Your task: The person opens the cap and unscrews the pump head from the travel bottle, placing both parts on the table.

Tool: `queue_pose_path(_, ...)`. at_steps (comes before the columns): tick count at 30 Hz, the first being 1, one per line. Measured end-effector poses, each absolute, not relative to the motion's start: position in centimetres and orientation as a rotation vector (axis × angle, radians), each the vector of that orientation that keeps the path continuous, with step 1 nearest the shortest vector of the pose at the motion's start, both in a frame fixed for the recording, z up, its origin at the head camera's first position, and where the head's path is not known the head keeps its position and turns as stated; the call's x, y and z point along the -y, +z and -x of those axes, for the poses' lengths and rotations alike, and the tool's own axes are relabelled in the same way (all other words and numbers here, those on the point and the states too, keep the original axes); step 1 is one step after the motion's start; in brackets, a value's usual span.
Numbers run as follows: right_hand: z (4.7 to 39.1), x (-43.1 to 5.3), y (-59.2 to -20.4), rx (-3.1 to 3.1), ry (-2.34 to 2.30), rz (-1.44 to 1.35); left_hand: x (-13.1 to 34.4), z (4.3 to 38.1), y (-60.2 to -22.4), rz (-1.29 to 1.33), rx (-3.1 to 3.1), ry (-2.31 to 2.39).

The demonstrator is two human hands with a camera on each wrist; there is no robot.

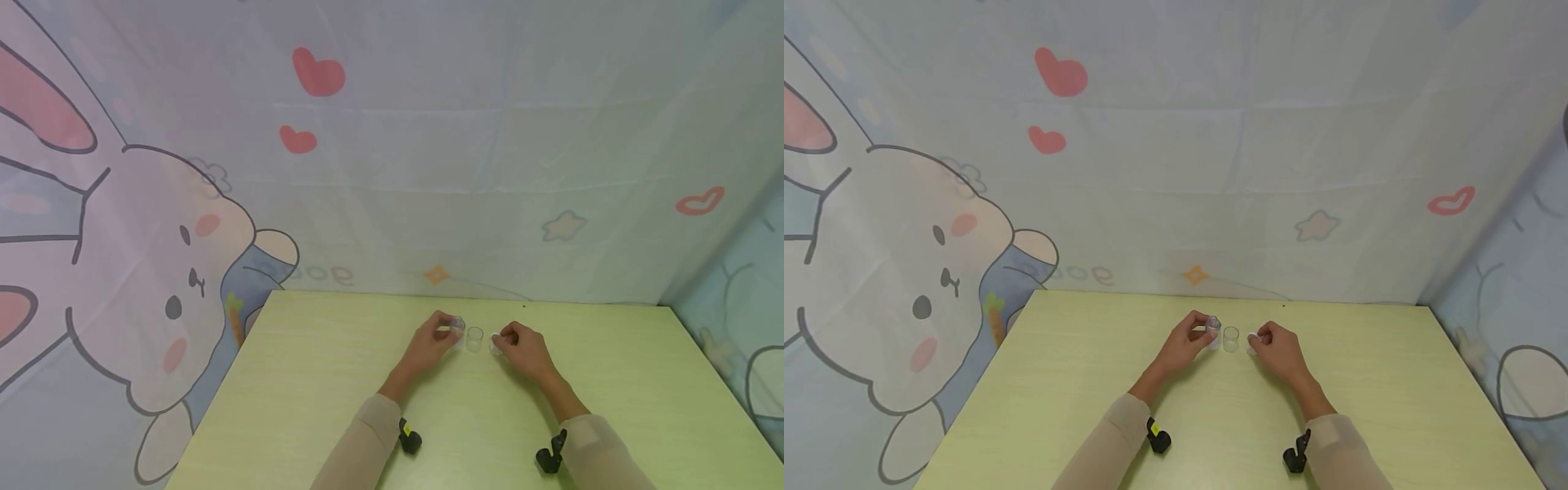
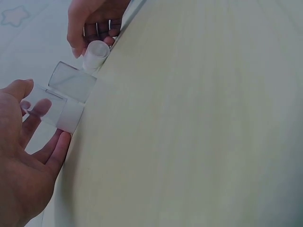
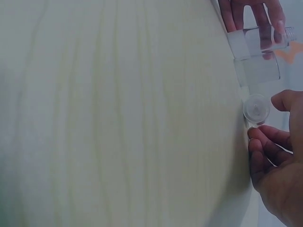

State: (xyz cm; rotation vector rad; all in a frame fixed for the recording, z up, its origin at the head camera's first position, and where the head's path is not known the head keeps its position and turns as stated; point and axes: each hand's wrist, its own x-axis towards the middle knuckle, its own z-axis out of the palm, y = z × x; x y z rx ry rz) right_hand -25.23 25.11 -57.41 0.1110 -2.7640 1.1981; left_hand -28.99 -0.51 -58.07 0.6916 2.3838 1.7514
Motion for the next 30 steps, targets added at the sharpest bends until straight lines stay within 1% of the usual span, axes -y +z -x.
queue_pose_path(21,24.89,-25.51,-57.29,2.749,1.245,-0.056,0.07,29.02,-58.3,-0.64,-2.375,1.801)
queue_pose_path(30,24.89,-25.65,-57.14,2.747,1.245,-0.039,-0.01,29.04,-58.19,-0.672,-2.403,1.777)
